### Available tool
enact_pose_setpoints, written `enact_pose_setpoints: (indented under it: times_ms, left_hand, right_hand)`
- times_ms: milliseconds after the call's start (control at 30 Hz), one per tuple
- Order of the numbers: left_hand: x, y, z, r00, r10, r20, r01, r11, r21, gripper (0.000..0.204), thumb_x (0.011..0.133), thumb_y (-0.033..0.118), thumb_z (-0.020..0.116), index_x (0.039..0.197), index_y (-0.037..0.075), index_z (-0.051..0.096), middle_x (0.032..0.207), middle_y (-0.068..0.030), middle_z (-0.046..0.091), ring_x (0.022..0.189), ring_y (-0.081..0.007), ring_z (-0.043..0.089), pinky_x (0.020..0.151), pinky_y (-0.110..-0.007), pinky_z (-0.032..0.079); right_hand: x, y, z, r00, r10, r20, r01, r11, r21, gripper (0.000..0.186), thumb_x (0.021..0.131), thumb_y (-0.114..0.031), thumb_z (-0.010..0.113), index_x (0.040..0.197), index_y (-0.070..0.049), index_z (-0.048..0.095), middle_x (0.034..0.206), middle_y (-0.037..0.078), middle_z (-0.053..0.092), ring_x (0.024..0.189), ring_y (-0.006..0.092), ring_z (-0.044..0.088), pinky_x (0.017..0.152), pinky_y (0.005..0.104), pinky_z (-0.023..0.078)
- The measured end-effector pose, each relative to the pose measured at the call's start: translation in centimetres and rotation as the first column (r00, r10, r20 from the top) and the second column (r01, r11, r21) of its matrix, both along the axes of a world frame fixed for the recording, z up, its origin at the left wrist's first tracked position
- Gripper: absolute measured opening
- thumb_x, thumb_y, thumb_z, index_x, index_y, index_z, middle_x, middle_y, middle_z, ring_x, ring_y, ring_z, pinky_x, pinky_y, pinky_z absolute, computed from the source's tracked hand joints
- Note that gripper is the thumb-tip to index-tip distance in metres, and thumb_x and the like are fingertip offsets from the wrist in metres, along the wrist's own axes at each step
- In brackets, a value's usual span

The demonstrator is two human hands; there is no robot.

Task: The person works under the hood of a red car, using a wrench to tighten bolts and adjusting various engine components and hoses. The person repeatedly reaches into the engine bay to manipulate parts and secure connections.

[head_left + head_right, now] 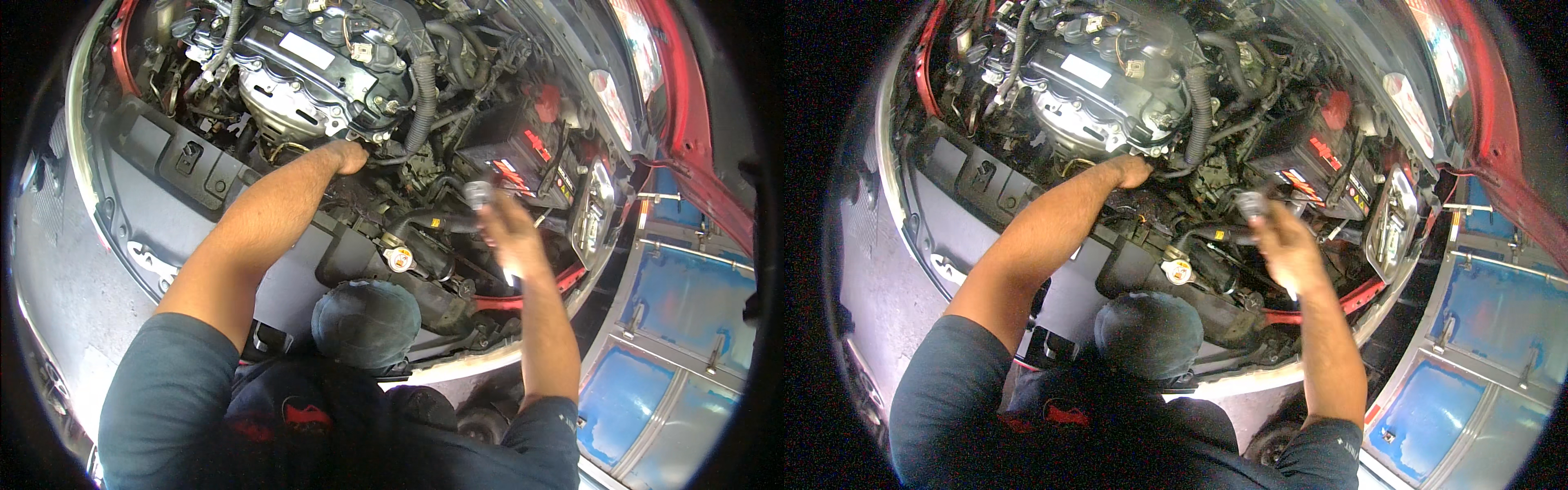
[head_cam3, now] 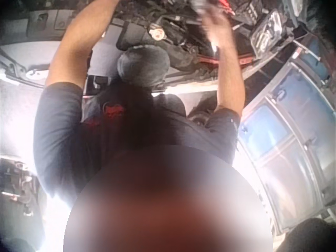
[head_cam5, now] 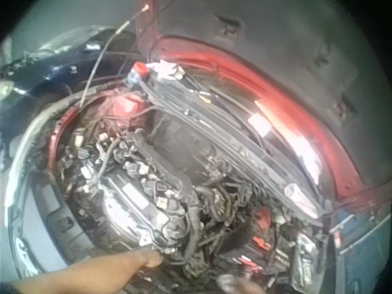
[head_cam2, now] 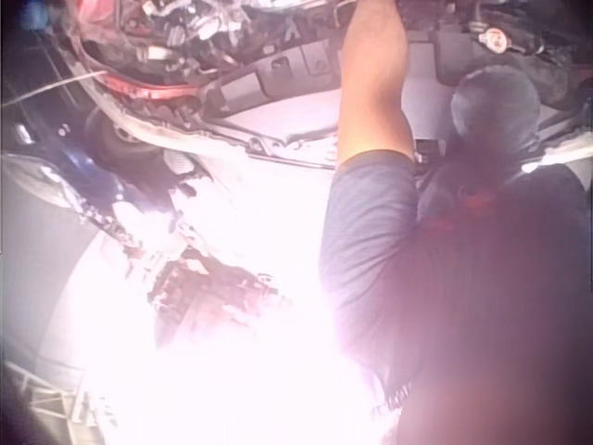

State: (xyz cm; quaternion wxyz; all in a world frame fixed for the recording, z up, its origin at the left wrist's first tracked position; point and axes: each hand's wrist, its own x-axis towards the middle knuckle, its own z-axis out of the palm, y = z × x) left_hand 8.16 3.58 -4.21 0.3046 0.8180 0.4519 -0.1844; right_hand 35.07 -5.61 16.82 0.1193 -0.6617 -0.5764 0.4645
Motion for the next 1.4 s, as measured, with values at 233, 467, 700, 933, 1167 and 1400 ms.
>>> enact_pose_setpoints:
  times_ms: [233, 467, 700, 933, 1167, 1400]
  left_hand:
    - [0.0, 0.3, -1.5, 1.0, 0.019, 0.014, -0.018, 0.999, -0.029, 0.037, 0.09, 0.013, 0.044, 0.12, 0.004, 0.064, 0.128, -0.0152, 0.06, 0.117, -0.0316, 0.058, 0.096, -0.042, 0.048]
    - [0.6, 0.1, -1.8, 0.993, 0.097, 0.062, -0.093, 0.994, -0.063, 0.033, 0.09, 0.014, 0.043, 0.11, 0.003, 0.067, 0.12, -0.0181, 0.064, 0.11, -0.0325, 0.062, 0.094, -0.043, 0.05]
    - [-1.1, 0.3, -0.5, 0.951, 0.225, 0.214, -0.187, 0.965, -0.185, 0.041, 0.087, 0.034, 0.053, 0.113, 0.003, 0.066, 0.122, -0.019, 0.062, 0.116, -0.0317, 0.058, 0.097, -0.043, 0.046]
    - [-0.5, -0.7, 0.1, 0.994, 0.099, -0.051, -0.102, 0.993, -0.062, 0.039, 0.072, 0.026, 0.075, 0.104, 0.005, 0.071, 0.107, -0.0116, 0.07, 0.099, -0.0287, 0.067, 0.084, -0.041, 0.055]
    - [-0.1, -1.4, 0.1, 0.971, 0.238, -0.023, -0.238, 0.971, 0.017, 0.031, 0.074, 0.02, 0.071, 0.102, 0.006, 0.071, 0.107, -0.0118, 0.07, 0.1, -0.0276, 0.068, 0.084, -0.04, 0.055]
    - [-0.3, -1.2, 1.3, 0.979, 0.178, -0.103, -0.184, 0.981, -0.054, 0.05, 0.077, 0.02, 0.073, 0.121, 0.004, 0.06, 0.118, -0.0113, 0.067, 0.109, -0.025, 0.064, 0.087, -0.037, 0.054]
  right_hand:
    - [-7.2, 4.4, -8.8, 0.498, 0.684, 0.533, -0.693, 0.683, -0.229, 0.03, 0.083, -0.029, 0.069, 0.101, -0.006, 0.068, 0.094, 0.019, 0.068, 0.09, 0.0377, 0.065, 0.082, 0.0448, 0.052]
    - [-9.2, 8.1, -17.5, 0.502, 0.81, 0.301, -0.713, 0.585, -0.385, 0.033, 0.088, -0.021, 0.059, 0.116, -0.003, 0.064, 0.104, 0.022, 0.067, 0.094, 0.0328, 0.065, 0.088, 0.0382, 0.049]
    - [-9.2, 7.3, -20.0, 0.743, 0.652, 0.149, -0.626, 0.757, -0.188, 0.038, 0.091, -0.017, 0.058, 0.126, -0.001, 0.058, 0.12, 0.02, 0.063, 0.108, 0.0303, 0.061, 0.097, 0.0371, 0.044]
    - [-8.8, 7.0, -20.0, 0.778, 0.621, 0.093, -0.598, 0.778, -0.191, 0.04, 0.09, -0.015, 0.062, 0.127, -0.002, 0.057, 0.121, 0.019, 0.063, 0.112, 0.0258, 0.061, 0.099, 0.0335, 0.043]
    - [-8.0, 7.3, -21.6, 0.809, 0.587, -0.005, -0.583, 0.802, -0.128, 0.04, 0.089, -0.015, 0.063, 0.126, -0.002, 0.058, 0.109, 0.018, 0.068, 0.092, 0.0243, 0.065, 0.086, 0.0337, 0.049]
    - [-8.2, 7.6, -22.0, 0.894, 0.407, -0.189, -0.448, 0.78, -0.436, 0.044, 0.094, -0.024, 0.059, 0.131, -0.001, 0.053, 0.099, 0.013, 0.065, 0.084, 0.0207, 0.061, 0.077, 0.0333, 0.049]
